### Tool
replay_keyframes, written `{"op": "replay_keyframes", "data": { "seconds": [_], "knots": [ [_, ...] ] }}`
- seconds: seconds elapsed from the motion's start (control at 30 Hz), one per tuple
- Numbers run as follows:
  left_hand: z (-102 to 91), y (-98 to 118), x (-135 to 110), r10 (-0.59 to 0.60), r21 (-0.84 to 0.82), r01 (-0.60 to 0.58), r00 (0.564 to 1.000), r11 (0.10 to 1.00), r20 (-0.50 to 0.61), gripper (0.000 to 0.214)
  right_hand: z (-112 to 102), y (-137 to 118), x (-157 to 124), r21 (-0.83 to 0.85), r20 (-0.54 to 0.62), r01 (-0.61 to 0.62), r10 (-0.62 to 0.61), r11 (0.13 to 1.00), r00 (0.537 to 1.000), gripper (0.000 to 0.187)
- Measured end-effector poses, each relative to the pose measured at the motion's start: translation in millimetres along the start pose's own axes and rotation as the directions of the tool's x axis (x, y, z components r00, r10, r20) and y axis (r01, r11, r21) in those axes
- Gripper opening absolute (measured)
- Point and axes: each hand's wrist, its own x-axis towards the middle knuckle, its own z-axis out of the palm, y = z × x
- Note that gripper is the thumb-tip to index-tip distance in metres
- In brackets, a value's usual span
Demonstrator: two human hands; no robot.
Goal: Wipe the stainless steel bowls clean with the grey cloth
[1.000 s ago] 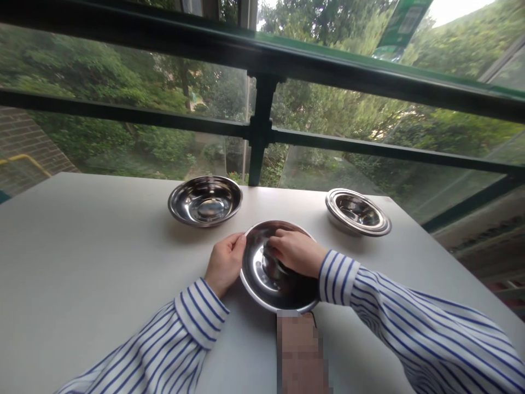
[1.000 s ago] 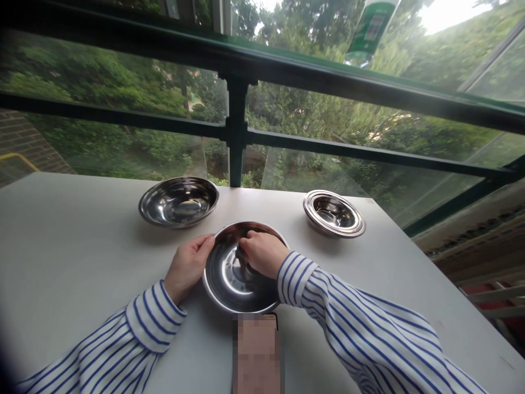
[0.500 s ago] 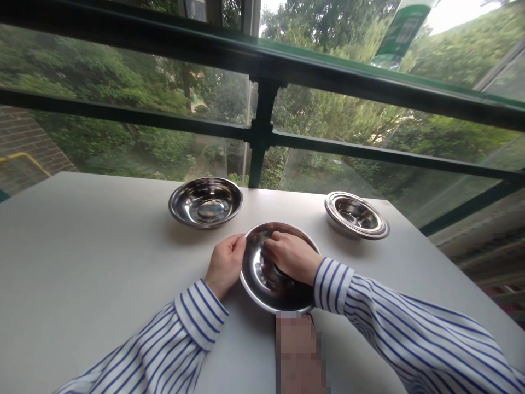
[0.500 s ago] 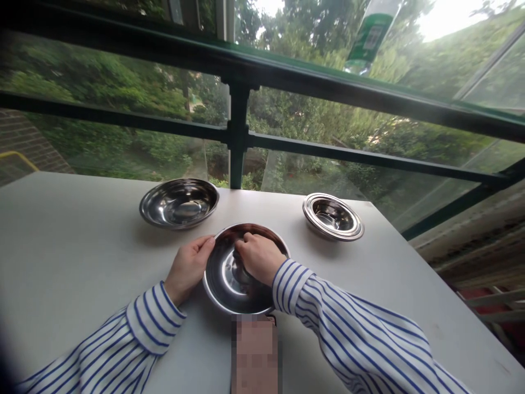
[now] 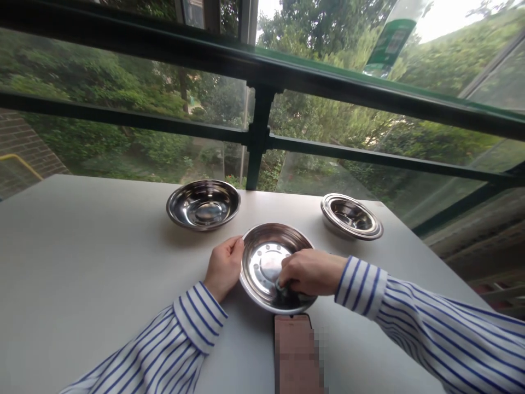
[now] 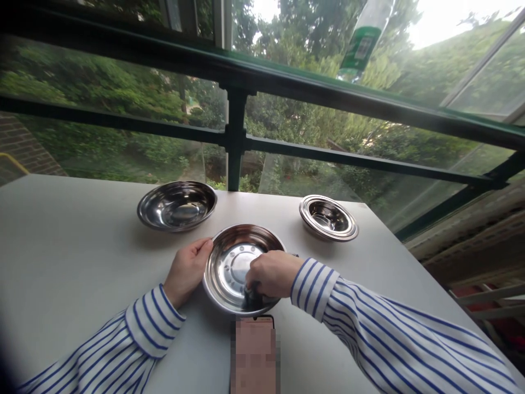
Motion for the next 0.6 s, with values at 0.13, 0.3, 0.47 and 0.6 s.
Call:
{"op": "replay_keyframes", "data": {
  "seconds": [0.13,0.3,0.47,0.6],
  "knots": [
    [0.9,-0.1,-0.5,-0.008,0.006,0.008,1.0,1.0,-0.017,0.029,9.9,-12.3,20.3,0.04,-0.139,0.112,-0.105,0.993,0.985,0.021],
    [-3.0,0.0,1.1,0.008,0.021,-0.009,1.0,1.0,0.014,0.031,8.0,-15.3,55.6,-0.139,-0.314,-0.058,0.011,0.989,0.949,0.02],
    [-2.7,0.2,1.9,0.017,0.034,-0.018,1.0,0.999,0.02,0.032,-4.0,6.8,51.3,-0.197,-0.314,-0.187,0.119,0.962,0.942,0.022],
    [0.3,1.4,0.7,0.02,0.043,-0.02,1.0,0.999,0.002,0.028,-3.9,13.5,28.0,-0.228,-0.218,-0.2,0.15,0.953,0.964,0.019]
  ]
}}
